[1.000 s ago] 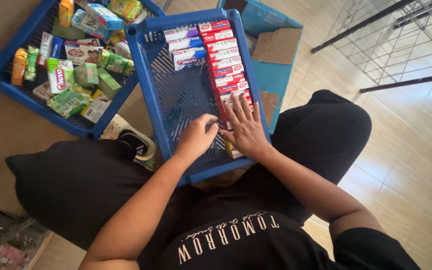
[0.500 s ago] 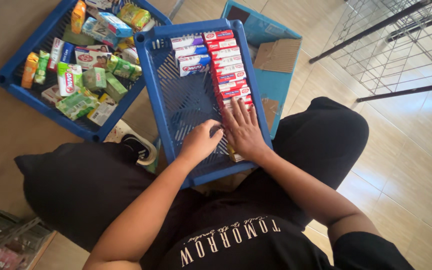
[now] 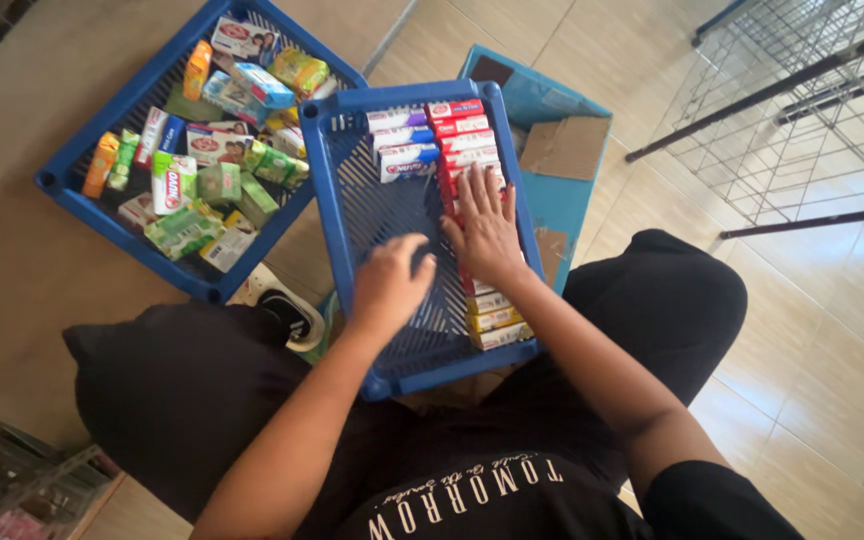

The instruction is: The person sits on the floor and organizes small packaged items from one blue basket into another, arranging them by type and color. The person handles multiple boxes and packets, placing them neatly in rows within the second basket.

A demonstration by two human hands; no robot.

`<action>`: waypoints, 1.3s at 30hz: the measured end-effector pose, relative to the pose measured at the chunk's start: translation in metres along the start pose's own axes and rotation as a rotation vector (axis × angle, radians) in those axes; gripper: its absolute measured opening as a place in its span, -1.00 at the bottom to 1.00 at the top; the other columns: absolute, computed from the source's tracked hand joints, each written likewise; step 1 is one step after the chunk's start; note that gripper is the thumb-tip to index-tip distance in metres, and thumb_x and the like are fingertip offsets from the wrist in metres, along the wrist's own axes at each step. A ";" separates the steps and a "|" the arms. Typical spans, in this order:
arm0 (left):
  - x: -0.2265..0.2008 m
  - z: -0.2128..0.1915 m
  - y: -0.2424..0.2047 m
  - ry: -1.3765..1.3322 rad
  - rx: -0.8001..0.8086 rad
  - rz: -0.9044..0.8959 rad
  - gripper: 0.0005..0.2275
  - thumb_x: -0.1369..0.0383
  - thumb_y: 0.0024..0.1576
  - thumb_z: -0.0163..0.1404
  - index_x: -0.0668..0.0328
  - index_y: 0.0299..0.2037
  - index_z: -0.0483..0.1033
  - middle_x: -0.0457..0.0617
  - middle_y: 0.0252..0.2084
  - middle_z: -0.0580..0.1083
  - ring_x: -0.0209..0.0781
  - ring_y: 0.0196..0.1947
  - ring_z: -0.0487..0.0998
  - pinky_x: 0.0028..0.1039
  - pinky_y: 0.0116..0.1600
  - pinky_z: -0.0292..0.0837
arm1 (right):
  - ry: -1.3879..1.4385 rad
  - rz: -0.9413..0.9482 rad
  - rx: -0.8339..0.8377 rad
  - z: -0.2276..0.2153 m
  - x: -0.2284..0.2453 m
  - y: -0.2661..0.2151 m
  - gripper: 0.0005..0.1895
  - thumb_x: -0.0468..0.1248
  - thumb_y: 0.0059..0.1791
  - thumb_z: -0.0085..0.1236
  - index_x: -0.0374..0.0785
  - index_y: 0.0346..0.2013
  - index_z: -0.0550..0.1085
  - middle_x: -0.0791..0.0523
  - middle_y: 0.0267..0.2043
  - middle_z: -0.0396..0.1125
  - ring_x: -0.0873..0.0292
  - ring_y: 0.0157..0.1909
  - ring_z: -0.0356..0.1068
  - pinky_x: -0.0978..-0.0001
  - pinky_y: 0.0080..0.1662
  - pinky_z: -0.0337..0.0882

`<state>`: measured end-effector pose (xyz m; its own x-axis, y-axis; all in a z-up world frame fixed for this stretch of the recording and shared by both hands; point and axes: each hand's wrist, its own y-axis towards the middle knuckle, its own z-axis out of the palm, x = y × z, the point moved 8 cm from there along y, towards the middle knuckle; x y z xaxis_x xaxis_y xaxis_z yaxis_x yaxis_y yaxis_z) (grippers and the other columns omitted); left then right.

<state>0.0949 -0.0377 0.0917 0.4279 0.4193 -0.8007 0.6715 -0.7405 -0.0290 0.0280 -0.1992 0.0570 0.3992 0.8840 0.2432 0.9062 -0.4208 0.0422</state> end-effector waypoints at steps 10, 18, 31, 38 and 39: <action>0.011 -0.057 0.009 0.165 -0.299 0.141 -0.66 0.31 0.15 0.11 0.30 0.08 0.49 0.29 0.20 0.43 0.27 0.25 0.37 -0.07 0.34 0.25 | -0.039 -0.020 -0.048 0.006 0.003 -0.001 -0.12 0.00 0.04 0.09 -0.35 0.52 0.01 -0.11 0.61 -0.19 -0.17 0.63 -0.28 -0.22 0.48 -0.29; 0.015 -0.038 0.005 0.156 -0.256 0.135 -0.68 0.28 0.13 0.12 0.29 0.03 0.52 0.26 0.17 0.46 0.22 0.23 0.41 -0.11 0.32 0.27 | -0.076 -0.002 -0.004 0.005 0.006 0.002 -0.08 -0.01 -0.01 0.09 -0.36 0.52 0.00 -0.10 0.61 -0.21 -0.19 0.62 -0.29 -0.18 0.48 -0.28; 0.041 -0.049 0.012 0.522 -0.144 -0.050 -0.27 0.07 0.11 0.09 0.44 0.39 0.15 0.40 0.48 0.06 0.31 0.50 -0.05 0.16 0.43 -0.13 | 0.006 0.050 -0.066 0.013 -0.025 0.045 -0.22 0.00 0.12 -0.09 -0.35 0.52 0.01 -0.16 0.61 -0.29 -0.20 0.62 -0.39 -0.34 0.43 -0.40; 0.067 -0.045 0.007 0.676 0.132 -0.299 -0.09 -0.10 0.12 0.04 0.51 0.45 -0.07 0.35 0.52 -0.05 0.18 0.55 -0.17 0.20 0.47 -0.30 | -0.025 0.056 -0.050 0.021 -0.020 0.047 -0.23 0.01 0.12 -0.09 -0.35 0.51 0.02 -0.12 0.62 -0.24 -0.18 0.63 -0.36 -0.28 0.47 -0.35; 0.068 -0.042 0.006 0.666 0.164 -0.310 -0.08 -0.10 0.12 0.04 0.51 0.46 -0.08 0.35 0.53 -0.05 0.18 0.55 -0.18 0.20 0.48 -0.31 | -0.026 0.056 -0.051 0.021 -0.020 0.046 -0.23 0.00 0.12 -0.09 -0.35 0.51 0.02 -0.12 0.62 -0.24 -0.19 0.63 -0.35 -0.27 0.47 -0.35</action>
<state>0.1527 0.0085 0.0623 0.5448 0.8115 -0.2113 0.7440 -0.5840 -0.3247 0.0649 -0.2318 0.0344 0.4535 0.8632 0.2217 0.8740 -0.4794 0.0788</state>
